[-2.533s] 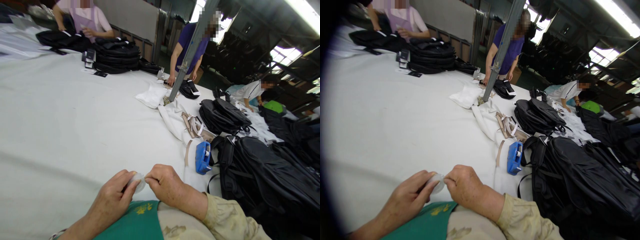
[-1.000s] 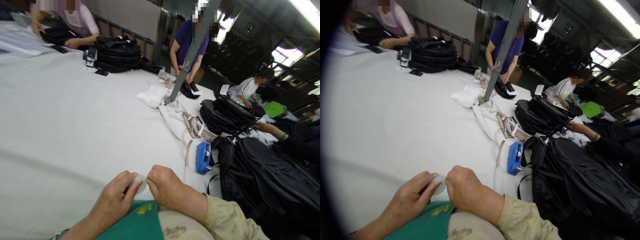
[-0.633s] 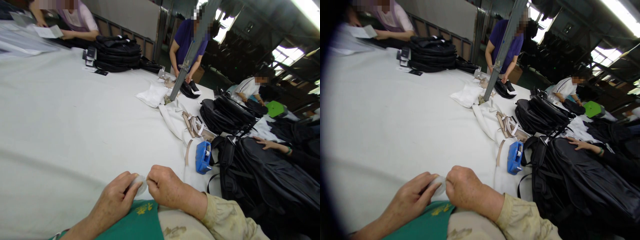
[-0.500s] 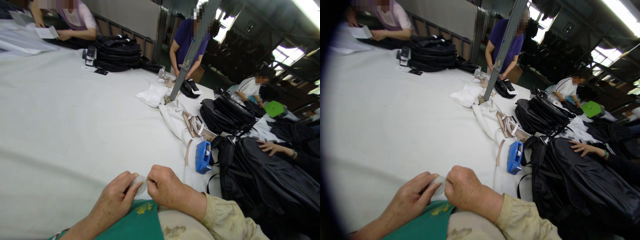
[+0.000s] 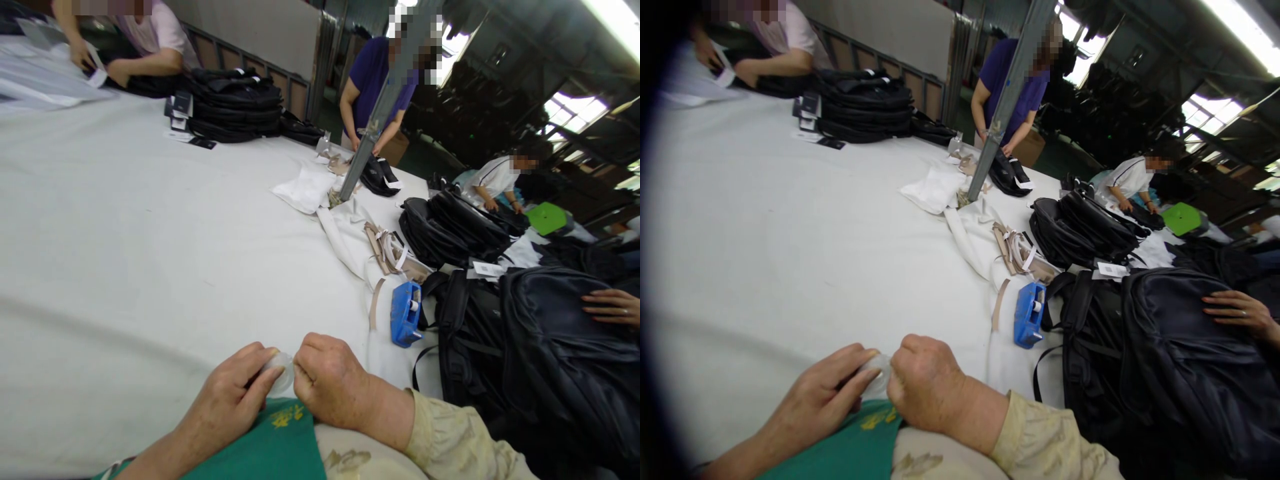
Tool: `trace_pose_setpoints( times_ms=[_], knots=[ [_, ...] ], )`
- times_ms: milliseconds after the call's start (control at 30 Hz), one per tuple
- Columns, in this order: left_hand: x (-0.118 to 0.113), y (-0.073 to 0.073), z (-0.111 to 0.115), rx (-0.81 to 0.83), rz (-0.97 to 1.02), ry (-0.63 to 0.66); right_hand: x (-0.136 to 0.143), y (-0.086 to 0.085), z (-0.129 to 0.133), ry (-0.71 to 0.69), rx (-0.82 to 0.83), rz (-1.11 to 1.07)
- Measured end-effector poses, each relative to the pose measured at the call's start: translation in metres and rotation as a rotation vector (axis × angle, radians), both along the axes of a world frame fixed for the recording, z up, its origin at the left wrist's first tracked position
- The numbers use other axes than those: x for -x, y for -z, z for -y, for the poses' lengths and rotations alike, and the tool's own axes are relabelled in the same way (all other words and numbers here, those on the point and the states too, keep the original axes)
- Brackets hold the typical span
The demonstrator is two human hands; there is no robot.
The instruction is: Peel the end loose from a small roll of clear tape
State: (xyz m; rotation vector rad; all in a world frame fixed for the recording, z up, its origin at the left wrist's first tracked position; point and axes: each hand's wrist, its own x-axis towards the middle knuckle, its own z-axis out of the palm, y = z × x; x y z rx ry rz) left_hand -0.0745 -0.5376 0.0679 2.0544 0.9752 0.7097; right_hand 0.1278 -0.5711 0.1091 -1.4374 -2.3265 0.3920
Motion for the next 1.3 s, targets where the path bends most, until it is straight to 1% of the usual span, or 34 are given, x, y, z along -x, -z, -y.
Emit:
trace_pose_setpoints(
  times_ms=[67,133,200,267,367,433,500,633,800,933,1100,1300],
  knots=[
    [0.001,0.000,0.001,-0.005,0.016,0.018,0.000,-0.004,0.001,-0.002,-0.041,0.040],
    [0.002,0.000,0.001,0.004,0.020,0.068,-0.002,-0.008,0.001,0.004,-0.090,0.080],
    [0.002,0.000,0.001,0.034,0.015,0.090,-0.005,-0.013,0.000,0.020,-0.108,0.070],
    [0.001,-0.001,0.000,0.089,0.008,0.039,-0.007,-0.014,0.000,0.027,-0.067,-0.023],
    [0.001,-0.003,-0.001,0.128,0.024,-0.034,-0.007,-0.009,0.001,0.043,0.020,-0.235],
    [0.001,-0.004,-0.002,0.079,0.035,-0.041,-0.005,-0.005,0.002,0.061,0.047,-0.320],
    [0.000,-0.005,-0.002,-0.001,0.037,-0.058,-0.003,-0.001,0.002,0.059,0.066,-0.338],
    [0.000,-0.005,-0.003,-0.135,0.042,-0.088,0.001,-0.001,0.001,0.039,0.073,-0.261],
    [0.001,-0.003,-0.002,-0.203,0.043,-0.065,0.003,-0.008,-0.003,0.065,0.085,-0.056],
    [0.000,-0.002,-0.003,-0.210,0.044,-0.060,0.004,-0.010,-0.005,0.045,0.099,-0.020],
    [-0.001,0.000,-0.003,-0.216,0.036,-0.067,0.004,-0.008,-0.004,0.043,0.091,0.020],
    [-0.002,0.001,-0.003,-0.232,0.040,-0.074,0.006,-0.001,-0.003,0.067,-0.001,0.065]
  ],
)
